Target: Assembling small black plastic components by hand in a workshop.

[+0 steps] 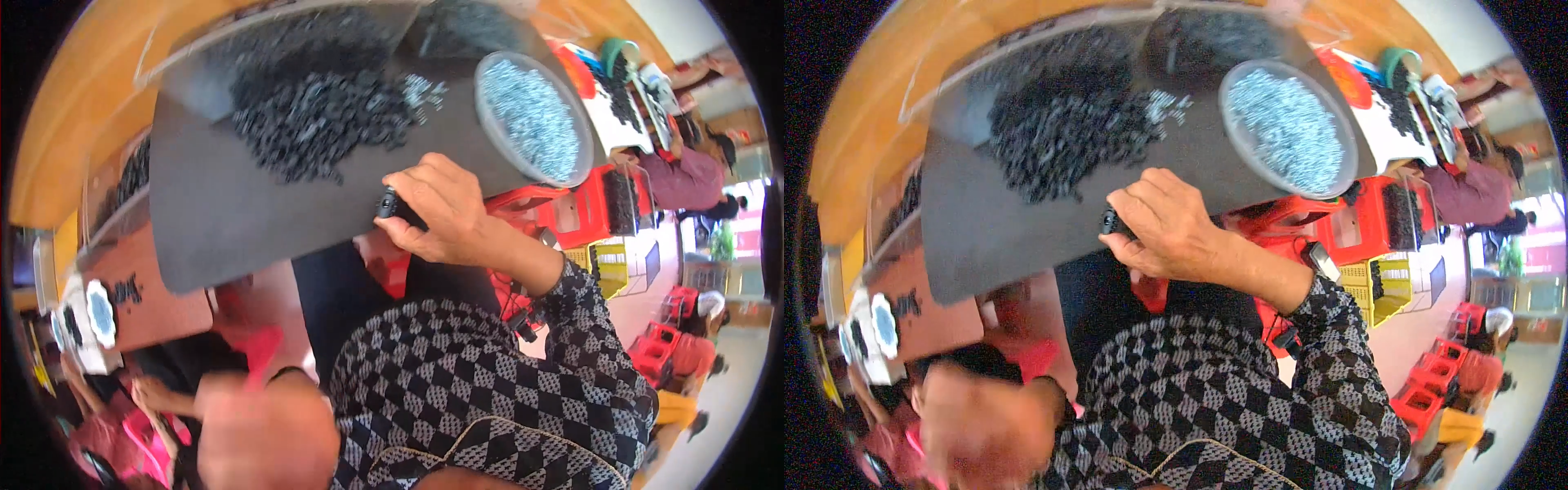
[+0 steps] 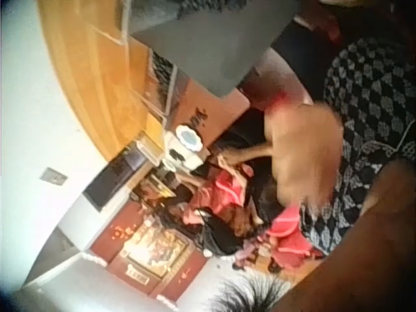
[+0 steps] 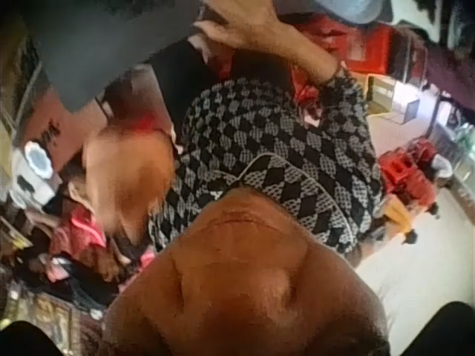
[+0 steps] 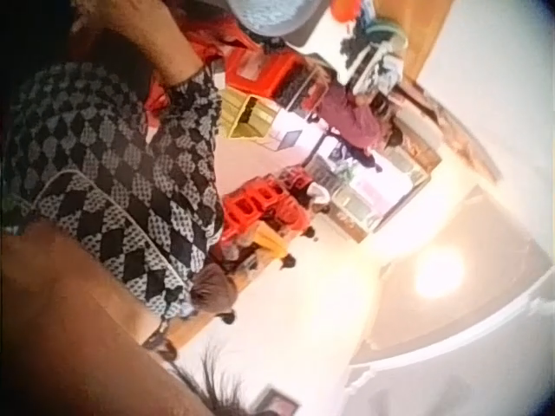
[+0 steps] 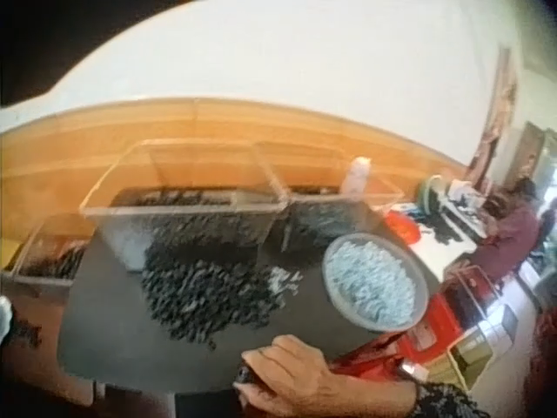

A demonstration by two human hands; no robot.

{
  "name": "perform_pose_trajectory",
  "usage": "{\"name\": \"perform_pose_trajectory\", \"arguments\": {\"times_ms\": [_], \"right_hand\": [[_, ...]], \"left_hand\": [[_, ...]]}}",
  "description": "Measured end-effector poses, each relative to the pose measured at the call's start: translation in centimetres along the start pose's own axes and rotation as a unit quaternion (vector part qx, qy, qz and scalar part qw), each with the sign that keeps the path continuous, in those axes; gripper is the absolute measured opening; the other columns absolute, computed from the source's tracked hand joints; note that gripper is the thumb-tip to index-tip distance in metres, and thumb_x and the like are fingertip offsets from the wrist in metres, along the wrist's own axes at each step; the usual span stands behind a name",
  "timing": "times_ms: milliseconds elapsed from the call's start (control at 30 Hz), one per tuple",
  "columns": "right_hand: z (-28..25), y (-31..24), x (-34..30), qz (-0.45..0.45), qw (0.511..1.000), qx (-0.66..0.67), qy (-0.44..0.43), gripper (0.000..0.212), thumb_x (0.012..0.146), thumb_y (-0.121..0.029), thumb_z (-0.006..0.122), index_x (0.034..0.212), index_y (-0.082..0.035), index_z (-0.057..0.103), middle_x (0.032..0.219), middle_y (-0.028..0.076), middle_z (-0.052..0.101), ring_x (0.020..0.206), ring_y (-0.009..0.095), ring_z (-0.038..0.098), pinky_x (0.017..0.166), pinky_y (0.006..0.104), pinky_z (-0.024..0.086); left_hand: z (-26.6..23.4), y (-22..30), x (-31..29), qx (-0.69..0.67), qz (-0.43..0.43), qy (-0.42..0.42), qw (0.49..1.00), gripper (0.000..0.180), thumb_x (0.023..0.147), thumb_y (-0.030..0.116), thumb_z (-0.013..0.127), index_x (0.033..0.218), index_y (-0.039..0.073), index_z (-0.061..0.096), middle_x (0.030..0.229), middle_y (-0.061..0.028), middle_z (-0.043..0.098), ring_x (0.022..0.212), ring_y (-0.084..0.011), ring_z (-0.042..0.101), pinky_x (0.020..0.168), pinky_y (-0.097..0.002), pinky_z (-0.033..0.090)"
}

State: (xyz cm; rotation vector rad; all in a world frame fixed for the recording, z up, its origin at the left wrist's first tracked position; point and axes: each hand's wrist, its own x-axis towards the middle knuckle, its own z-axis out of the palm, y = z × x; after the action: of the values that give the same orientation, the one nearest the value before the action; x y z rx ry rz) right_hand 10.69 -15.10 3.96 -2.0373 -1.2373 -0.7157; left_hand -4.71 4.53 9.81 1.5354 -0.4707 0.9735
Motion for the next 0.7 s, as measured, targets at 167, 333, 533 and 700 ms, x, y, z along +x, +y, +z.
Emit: {"name": "perform_pose_trajectory", "arguments": {"times_ms": [167, 333, 533, 700], "right_hand": [[-3.0, 3.4, 2.9, 0.066, 0.988, -0.118, 0.069, 0.033, 0.065, -0.013, 0.074, 0.090, -0.001, 0.057, 0.071, 0.012, 0.053, 0.067, 0.029, 0.052, 0.056, 0.0385, 0.044], [-8.5, 13.3, 8.3, 0.066, 0.940, -0.304, 0.143, 0.020, 0.074, -0.026, 0.064, 0.071, -0.007, 0.059, 0.067, 0.012, 0.058, 0.063, 0.030, 0.057, 0.059, 0.0414, 0.046], [-12.0, 18.5, 12.7, 0.271, 0.891, -0.364, -0.017, 0.034, 0.071, -0.029, 0.067, 0.076, 0.005, 0.063, 0.077, 0.027, 0.062, 0.074, 0.042, 0.061, 0.064, 0.0471, 0.048], [-9.2, 15.8, 9.9, 0.067, 0.906, -0.389, 0.150, 0.028, 0.073, -0.025, 0.066, 0.081, 0.001, 0.059, 0.073, 0.020, 0.059, 0.069, 0.040, 0.057, 0.063, 0.0471, 0.045]], "left_hand": [[-1.0, 2.8, 1.8, 0.250, 0.282, 0.180, 0.909, 0.032, 0.095, 0.031, 0.046, 0.118, 0.010, 0.044, 0.106, -0.0007, 0.047, 0.089, -0.0154, 0.048, 0.083, -0.0330, 0.039], [0.8, 4.3, 3.0, 0.352, 0.231, 0.068, 0.905, 0.031, 0.095, 0.029, 0.045, 0.113, 0.004, 0.046, 0.102, -0.0030, 0.045, 0.087, -0.0151, 0.046, 0.083, -0.0308, 0.039], [0.1, 4.8, 1.9, 0.546, 0.199, 0.076, 0.810, 0.035, 0.097, 0.032, 0.039, 0.110, -0.001, 0.045, 0.101, -0.0042, 0.040, 0.078, -0.0163, 0.043, 0.080, -0.0305, 0.040], [1.0, 3.7, 2.1, 0.467, 0.220, 0.106, 0.850, 0.032, 0.097, 0.031, 0.038, 0.110, 0.001, 0.041, 0.101, -0.0055, 0.039, 0.076, -0.0152, 0.041, 0.078, -0.0311, 0.040]]}}
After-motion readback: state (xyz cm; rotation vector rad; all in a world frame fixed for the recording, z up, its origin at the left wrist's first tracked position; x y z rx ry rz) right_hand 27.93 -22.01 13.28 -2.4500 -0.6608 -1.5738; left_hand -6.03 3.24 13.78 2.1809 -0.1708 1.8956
